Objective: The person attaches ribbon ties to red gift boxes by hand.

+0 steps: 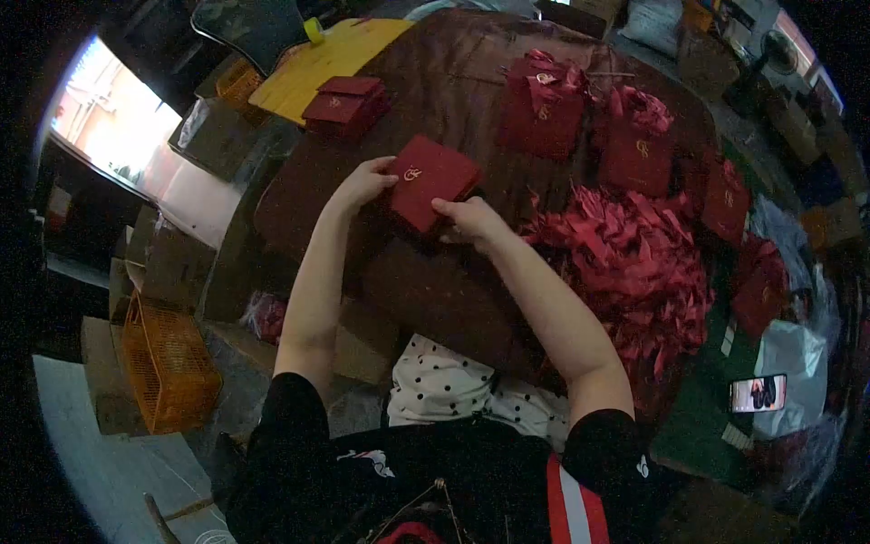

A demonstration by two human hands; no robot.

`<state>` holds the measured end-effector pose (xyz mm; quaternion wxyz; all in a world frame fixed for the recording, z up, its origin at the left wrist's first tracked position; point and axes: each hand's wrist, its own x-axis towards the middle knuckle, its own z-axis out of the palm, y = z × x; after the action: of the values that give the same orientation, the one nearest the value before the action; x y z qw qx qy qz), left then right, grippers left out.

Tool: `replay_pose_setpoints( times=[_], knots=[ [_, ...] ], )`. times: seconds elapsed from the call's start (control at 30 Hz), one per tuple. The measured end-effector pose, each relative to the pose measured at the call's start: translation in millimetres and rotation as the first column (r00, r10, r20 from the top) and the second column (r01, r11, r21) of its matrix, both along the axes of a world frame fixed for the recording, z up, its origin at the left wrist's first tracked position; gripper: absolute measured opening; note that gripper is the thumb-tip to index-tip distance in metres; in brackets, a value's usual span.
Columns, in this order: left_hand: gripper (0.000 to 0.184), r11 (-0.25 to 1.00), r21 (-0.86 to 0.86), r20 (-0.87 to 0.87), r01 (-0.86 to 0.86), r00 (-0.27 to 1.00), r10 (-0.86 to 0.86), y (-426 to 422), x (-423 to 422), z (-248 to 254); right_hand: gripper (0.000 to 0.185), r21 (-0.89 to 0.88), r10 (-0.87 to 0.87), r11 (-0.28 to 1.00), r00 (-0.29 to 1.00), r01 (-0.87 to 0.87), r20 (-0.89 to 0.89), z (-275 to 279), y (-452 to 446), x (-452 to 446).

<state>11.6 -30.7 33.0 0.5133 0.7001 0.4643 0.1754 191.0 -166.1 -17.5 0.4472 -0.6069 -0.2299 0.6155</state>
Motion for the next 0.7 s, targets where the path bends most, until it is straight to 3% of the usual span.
replay_pose_setpoints(
  times=[0.03, 0.1, 0.13, 0.17, 0.23, 0.3, 0.37, 0.4, 0.43, 0.47, 0.5, 0.53, 0.6, 0.63, 0.7],
  knots=[
    [0.051, 0.968, -0.092, 0.031, 0.233, 0.973, -0.231, 18, -1, -15, 0.043, 0.038, -0.067, 0.997, 0.989, 0.072, -0.131, 2, -23, -19],
    [0.051, 0.882, -0.103, -0.026, 0.460, 0.885, -0.465, 23, 13, -20, 0.039, 0.092, -0.205, 0.956, 0.857, 0.280, -0.473, -6, -52, -53],
    [0.053, 0.849, -0.023, -0.156, 0.528, 0.837, -0.525, 11, 22, -3, 0.038, 0.082, -0.273, 0.924, 0.796, 0.372, -0.541, -3, -62, -70],
    [0.053, 0.841, -0.029, -0.159, 0.540, 0.828, -0.538, 5, 30, -2, 0.038, 0.064, -0.333, 0.885, 0.724, 0.461, -0.604, 1, -70, -87],
    [0.054, 0.697, -0.008, -0.223, 0.717, 0.679, -0.700, 0, 50, 7, 0.038, -0.122, -0.501, 0.783, 0.501, 0.610, -0.706, -4, -62, -116],
    [0.057, 0.683, -0.017, -0.289, 0.730, 0.650, -0.703, -8, 64, 11, 0.038, -0.223, -0.548, 0.732, 0.360, 0.644, -0.755, -27, -48, -130],
    [0.055, 0.642, 0.139, -0.209, 0.754, 0.656, -0.725, 1, 70, -10, 0.038, -0.255, -0.577, 0.703, 0.323, 0.664, -0.750, -18, -43, -131],
    [0.053, 0.494, 0.506, -0.481, 0.707, 0.707, -0.519, -20, 64, 8, 0.038, -0.287, -0.603, 0.680, 0.293, 0.674, -0.742, -16, -42, -131],
    [0.056, 0.563, 0.607, -0.460, 0.560, 0.826, -0.326, -32, 60, 6, 0.040, -0.166, -0.556, 0.669, 0.339, 0.724, -0.759, -16, -44, -133],
    [0.060, 0.593, 0.702, -0.411, 0.395, 0.904, -0.115, -42, 56, 5, 0.040, -0.164, -0.551, 0.671, 0.339, 0.723, -0.762, -15, -47, -130],
    [0.065, 0.630, 0.720, -0.355, 0.291, 0.935, -0.027, -51, 48, 4, 0.041, -0.133, -0.471, 0.786, 0.445, 0.604, -0.761, -13, -52, -122],
    [0.067, 0.677, 0.705, -0.299, 0.210, 0.954, 0.016, -66, 36, 5, 0.041, -0.104, -0.372, 0.879, 0.534, 0.466, -0.759, -10, -56, -117],
    [0.079, 0.807, 0.582, -0.261, 0.098, 0.963, 0.071, -99, 16, 13, 0.039, -0.035, -0.171, 0.968, 0.558, 0.247, -0.812, -7, -82, -104],
    [0.079, 0.806, 0.584, -0.262, 0.096, 0.962, 0.075, -105, 6, 5, 0.036, 0.017, -0.043, 0.995, 0.569, 0.099, -0.821, 1, -102, -96],
    [0.092, 0.894, 0.445, -0.118, -0.052, 0.986, 0.116, -109, -13, -18, 0.040, 0.197, -0.035, 0.968, 0.861, 0.155, -0.508, 42, -146, -86]
  ],
)
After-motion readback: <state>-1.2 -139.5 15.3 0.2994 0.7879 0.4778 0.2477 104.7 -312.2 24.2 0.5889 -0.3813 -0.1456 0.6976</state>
